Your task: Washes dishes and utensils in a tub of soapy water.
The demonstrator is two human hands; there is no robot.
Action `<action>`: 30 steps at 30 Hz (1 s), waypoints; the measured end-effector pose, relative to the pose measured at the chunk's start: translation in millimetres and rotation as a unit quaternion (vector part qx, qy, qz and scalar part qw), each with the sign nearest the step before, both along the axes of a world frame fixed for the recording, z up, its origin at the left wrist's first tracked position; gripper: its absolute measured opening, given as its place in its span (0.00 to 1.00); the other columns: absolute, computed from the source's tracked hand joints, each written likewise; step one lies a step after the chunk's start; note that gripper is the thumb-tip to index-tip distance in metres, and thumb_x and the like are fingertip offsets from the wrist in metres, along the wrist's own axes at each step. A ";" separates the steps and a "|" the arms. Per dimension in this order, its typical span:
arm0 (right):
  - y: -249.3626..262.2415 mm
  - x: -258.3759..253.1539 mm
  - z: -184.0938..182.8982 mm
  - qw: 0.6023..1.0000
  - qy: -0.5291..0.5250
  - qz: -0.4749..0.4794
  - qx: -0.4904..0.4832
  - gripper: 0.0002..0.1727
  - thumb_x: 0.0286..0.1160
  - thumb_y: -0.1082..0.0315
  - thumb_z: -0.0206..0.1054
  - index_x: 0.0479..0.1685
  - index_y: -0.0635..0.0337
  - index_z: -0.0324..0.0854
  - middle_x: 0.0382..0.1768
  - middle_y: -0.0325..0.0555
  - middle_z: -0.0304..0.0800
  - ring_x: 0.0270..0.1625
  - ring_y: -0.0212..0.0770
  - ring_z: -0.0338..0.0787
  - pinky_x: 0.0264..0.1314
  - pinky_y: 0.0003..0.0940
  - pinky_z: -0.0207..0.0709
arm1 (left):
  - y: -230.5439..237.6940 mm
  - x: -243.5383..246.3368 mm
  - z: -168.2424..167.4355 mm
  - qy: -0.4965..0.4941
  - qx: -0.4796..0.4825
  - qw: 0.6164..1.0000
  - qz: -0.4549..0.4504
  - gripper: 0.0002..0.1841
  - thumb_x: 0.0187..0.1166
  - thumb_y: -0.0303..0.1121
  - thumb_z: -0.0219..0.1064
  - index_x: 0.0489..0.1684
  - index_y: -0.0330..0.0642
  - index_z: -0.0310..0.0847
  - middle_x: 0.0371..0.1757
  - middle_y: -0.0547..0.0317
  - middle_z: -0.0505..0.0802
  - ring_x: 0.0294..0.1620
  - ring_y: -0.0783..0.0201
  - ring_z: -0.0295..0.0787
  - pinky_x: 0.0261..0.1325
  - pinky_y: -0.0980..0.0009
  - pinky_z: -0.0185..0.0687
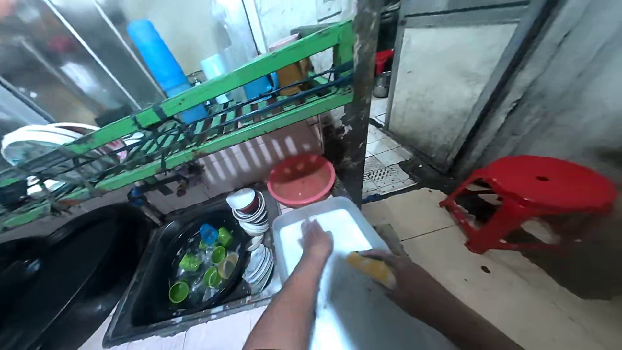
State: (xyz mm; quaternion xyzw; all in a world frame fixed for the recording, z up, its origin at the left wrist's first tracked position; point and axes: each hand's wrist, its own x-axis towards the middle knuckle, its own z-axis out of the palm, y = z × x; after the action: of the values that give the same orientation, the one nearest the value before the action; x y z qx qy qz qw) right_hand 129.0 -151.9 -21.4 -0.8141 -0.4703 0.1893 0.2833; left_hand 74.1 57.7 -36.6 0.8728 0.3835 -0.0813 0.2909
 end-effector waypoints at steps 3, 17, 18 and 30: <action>2.9 0.3 9.4 0.997 -0.008 0.039 -0.064 0.32 0.75 0.66 0.69 0.83 0.50 0.72 0.70 0.58 0.85 0.73 0.62 0.83 0.78 0.60 0.73 | -10.2 0.4 -32.7 0.062 0.027 0.995 0.078 0.37 0.92 0.53 0.48 0.94 0.38 0.52 0.93 0.35 0.57 0.93 0.35 0.51 0.85 0.33 0.59; 9.9 -4.1 26.2 0.981 -0.044 0.121 -0.143 0.31 0.75 0.66 0.70 0.81 0.48 0.75 0.64 0.59 0.89 0.70 0.63 0.85 0.76 0.60 0.72 | -24.4 -3.4 -33.9 0.077 0.132 0.978 -0.143 0.26 0.85 0.30 0.57 0.84 0.44 0.72 0.85 0.47 0.75 0.86 0.44 0.68 0.86 0.42 0.60; 10.1 -4.7 25.4 0.978 -0.057 0.134 -0.150 0.30 0.75 0.66 0.70 0.81 0.46 0.75 0.63 0.59 0.89 0.69 0.63 0.86 0.76 0.60 0.72 | -16.8 -6.6 -35.6 0.067 0.122 0.982 -0.125 0.27 0.85 0.28 0.56 0.87 0.46 0.68 0.86 0.49 0.74 0.85 0.46 0.70 0.86 0.46 0.65; 10.1 2.5 20.5 0.987 0.008 0.130 -0.088 0.27 0.79 0.60 0.69 0.77 0.53 0.75 0.63 0.61 0.88 0.68 0.63 0.86 0.74 0.62 0.74 | -1.1 -35.7 13.8 -0.284 -0.181 0.928 0.158 0.21 0.85 0.22 0.59 0.76 0.30 0.71 0.44 0.46 0.88 0.38 0.59 0.89 0.47 0.64 0.89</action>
State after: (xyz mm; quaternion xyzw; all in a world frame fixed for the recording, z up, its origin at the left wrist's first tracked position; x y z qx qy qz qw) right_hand 131.5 -141.8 -0.9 -0.7660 -0.5514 0.2723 0.1871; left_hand 38.4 56.6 -22.9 0.7196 0.3965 0.1490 0.5502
